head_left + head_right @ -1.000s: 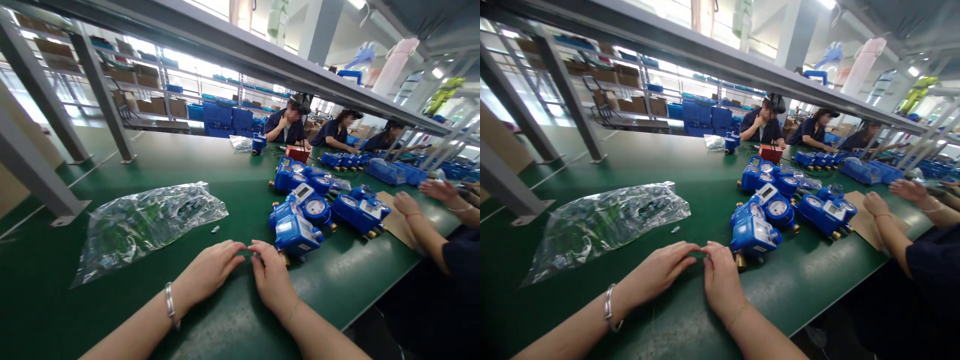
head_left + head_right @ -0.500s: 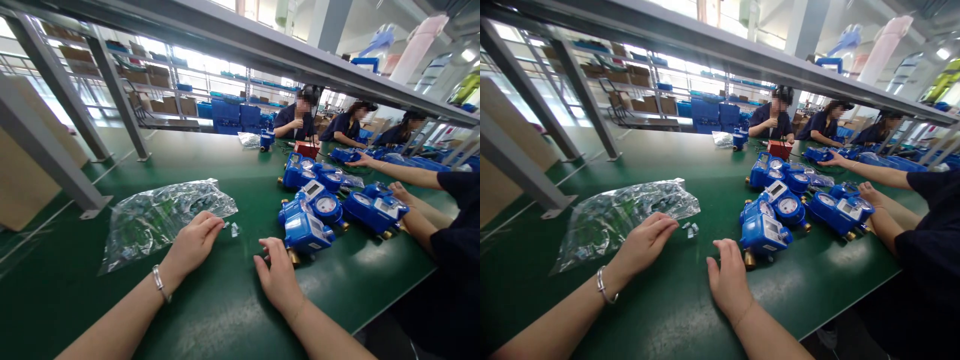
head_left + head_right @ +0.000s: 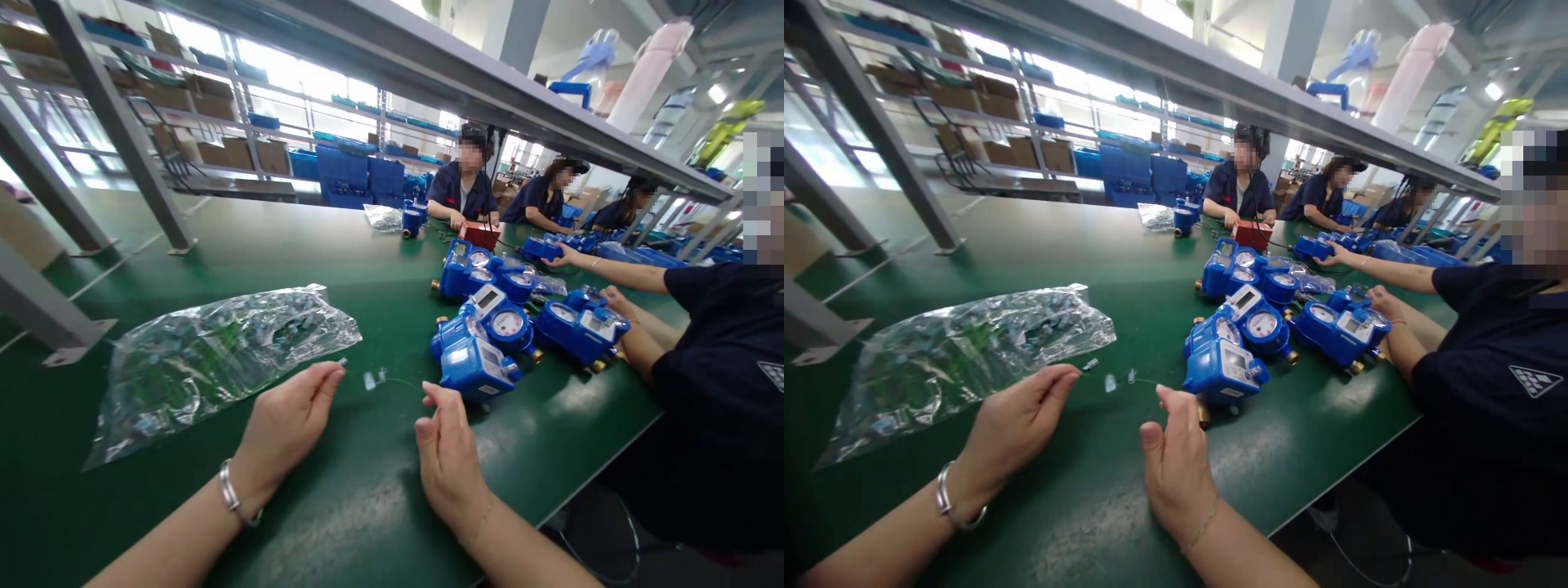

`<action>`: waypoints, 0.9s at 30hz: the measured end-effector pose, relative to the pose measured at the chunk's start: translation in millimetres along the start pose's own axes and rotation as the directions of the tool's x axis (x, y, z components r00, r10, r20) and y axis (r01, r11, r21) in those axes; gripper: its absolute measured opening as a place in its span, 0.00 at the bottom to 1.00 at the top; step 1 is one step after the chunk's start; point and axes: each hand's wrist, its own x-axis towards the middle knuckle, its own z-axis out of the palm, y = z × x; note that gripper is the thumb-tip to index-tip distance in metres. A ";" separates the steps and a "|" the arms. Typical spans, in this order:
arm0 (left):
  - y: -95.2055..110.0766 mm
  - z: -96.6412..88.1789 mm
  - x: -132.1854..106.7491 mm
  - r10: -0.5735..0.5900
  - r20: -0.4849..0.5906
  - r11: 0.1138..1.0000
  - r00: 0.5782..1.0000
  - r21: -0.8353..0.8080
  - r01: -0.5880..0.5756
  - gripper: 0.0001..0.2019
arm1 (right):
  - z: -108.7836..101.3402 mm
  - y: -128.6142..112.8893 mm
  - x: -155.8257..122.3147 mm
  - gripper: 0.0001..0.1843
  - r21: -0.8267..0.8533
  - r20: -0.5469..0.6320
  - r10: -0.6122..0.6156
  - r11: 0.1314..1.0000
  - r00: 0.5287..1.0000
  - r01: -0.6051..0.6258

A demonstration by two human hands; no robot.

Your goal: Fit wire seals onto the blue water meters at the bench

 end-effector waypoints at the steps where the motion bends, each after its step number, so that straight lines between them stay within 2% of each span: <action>1: -9.0 -0.1 4.5 -0.057 -0.015 0.994 0.998 0.098 0.059 0.15 | -5.4 0.9 -3.7 0.19 0.048 0.012 0.065 0.997 0.998 -0.065; 4: -19.4 -1.9 14.2 -0.148 -0.092 0.926 0.985 0.336 0.171 0.16 | -18.1 0.6 -15.1 0.21 0.249 0.078 0.232 0.937 0.970 -0.244; 6: -3.6 -2.8 10.9 -0.097 -0.169 0.931 0.981 0.333 0.149 0.20 | -23.0 -5.5 -20.8 0.23 0.386 0.111 0.268 0.876 0.957 -0.290; 7: 11.2 -3.1 5.4 -0.031 -0.166 0.957 0.986 0.279 0.077 0.22 | -24.7 -10.8 -22.3 0.24 0.449 0.125 0.260 0.846 0.958 -0.288; 8: 29.3 -3.2 -2.3 0.082 -0.106 0.983 0.991 0.174 -0.062 0.22 | -26.1 -17.4 -22.8 0.25 0.506 0.133 0.241 0.818 0.961 -0.275; 9: 49.1 -3.1 -11.6 0.220 0.036 0.975 0.975 -0.011 -0.220 0.22 | -27.4 -24.7 -22.2 0.26 0.559 0.135 0.216 0.789 0.967 -0.254; 10: 69.1 -2.8 -21.5 0.343 0.207 0.930 0.916 -0.214 -0.300 0.20 | -28.8 -32.2 -20.4 0.28 0.609 0.127 0.192 0.759 0.973 -0.229; 11: 87.6 -2.1 -31.1 0.410 0.348 0.884 0.843 -0.378 -0.274 0.16 | -30.2 -39.0 -17.8 0.28 0.653 0.110 0.176 0.730 0.978 -0.204; 12: 103.4 -1.0 -39.6 0.434 0.422 0.844 0.796 -0.500 -0.195 0.11 | -31.6 -44.7 -14.6 0.29 0.687 0.089 0.165 0.704 0.982 -0.181; 13: 115.8 0.6 -46.3 0.439 0.477 0.805 0.761 -0.586 -0.097 0.10 | -32.9 -48.5 -11.2 0.29 0.710 0.063 0.161 0.686 0.985 -0.158; 14: 124.5 2.8 -51.1 0.414 0.507 0.770 0.756 -0.638 0.006 0.11 | -34.0 -50.2 -8.2 0.29 0.721 0.028 0.158 0.681 0.987 -0.129; 15: 130.0 5.5 -53.8 0.368 0.518 0.738 0.772 -0.668 0.096 0.13 | -34.7 -49.7 -6.2 0.30 0.715 -0.012 0.154 0.692 0.988 -0.099; 17: 133.6 12.4 -55.1 0.257 0.512 0.683 0.820 -0.696 0.221 0.14 | -34.9 -42.9 -6.5 0.30 0.635 -0.070 0.142 0.770 0.987 -0.065; 18: 133.7 16.4 -54.5 0.204 0.504 0.661 0.839 -0.703 0.261 0.14 | -34.3 -37.6 -8.9 0.29 0.560 -0.068 0.141 0.825 0.988 -0.079; 20: 133.9 24.0 -53.3 0.143 0.484 0.633 0.864 -0.715 0.296 0.15 | -32.6 -26.2 -17.0 0.20 0.377 0.001 0.172 0.912 0.985 -0.159; 21: 134.9 26.9 -53.0 0.137 0.482 0.629 0.865 -0.717 0.300 0.15 | -31.8 -21.4 -21.6 0.15 0.298 0.040 0.197 0.933 0.979 -0.200; 23: 138.3 29.5 -52.2 0.155 0.498 0.657 0.853 -0.697 0.288 0.14 | -31.5 -15.2 -28.1 0.12 0.222 0.063 0.223 0.947 0.973 -0.231; 25: 139.4 27.6 -49.0 0.205 0.493 0.714 0.846 -0.667 0.215 0.12 | -34.2 -12.8 -27.4 0.12 0.292 0.003 0.233 0.930 0.972 -0.224; 27: 132.4 25.1 -39.8 0.242 0.420 0.765 0.875 -0.637 0.094 0.09 | -40.1 -10.4 -18.3 0.13 0.482 -0.108 0.302 0.849 0.947 -0.216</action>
